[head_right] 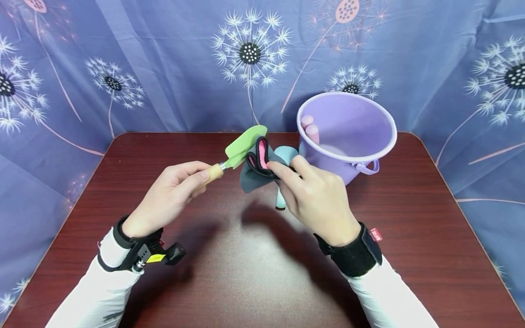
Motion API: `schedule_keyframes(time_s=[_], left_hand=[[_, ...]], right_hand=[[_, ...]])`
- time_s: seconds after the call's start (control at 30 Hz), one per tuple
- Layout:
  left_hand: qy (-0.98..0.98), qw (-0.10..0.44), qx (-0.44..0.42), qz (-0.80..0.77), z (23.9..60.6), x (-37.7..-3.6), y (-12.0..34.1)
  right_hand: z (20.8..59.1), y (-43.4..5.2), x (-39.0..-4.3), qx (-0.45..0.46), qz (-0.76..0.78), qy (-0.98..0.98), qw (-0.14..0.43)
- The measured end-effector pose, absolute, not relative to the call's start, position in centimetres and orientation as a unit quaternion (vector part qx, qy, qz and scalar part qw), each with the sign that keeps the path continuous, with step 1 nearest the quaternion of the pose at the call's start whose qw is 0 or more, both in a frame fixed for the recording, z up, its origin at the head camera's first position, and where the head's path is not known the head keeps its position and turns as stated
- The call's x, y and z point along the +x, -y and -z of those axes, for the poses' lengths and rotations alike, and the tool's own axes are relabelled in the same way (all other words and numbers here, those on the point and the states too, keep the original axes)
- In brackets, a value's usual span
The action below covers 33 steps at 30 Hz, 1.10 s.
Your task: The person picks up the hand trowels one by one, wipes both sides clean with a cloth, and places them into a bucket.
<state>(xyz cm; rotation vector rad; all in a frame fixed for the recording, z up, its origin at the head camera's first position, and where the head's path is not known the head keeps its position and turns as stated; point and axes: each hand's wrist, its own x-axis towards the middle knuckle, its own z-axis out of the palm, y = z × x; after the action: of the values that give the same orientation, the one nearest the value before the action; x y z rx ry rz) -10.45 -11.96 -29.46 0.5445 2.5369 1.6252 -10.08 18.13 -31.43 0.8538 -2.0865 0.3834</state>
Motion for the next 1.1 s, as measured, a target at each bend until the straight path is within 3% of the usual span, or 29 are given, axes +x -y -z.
schedule_keyframes(time_s=[0.67, 1.1], left_hand=[[-0.846, 0.023, 0.173, -0.504, 29.6, -10.5, 11.5], [-0.856, 0.021, 0.179, -0.485, 29.6, -10.5, 11.3]], right_hand=[[31.3, -17.4, -9.4, 0.414, -0.162, 0.825, 0.351], [30.8, -17.0, -8.9, 0.429, -0.163, 0.812, 0.361]])
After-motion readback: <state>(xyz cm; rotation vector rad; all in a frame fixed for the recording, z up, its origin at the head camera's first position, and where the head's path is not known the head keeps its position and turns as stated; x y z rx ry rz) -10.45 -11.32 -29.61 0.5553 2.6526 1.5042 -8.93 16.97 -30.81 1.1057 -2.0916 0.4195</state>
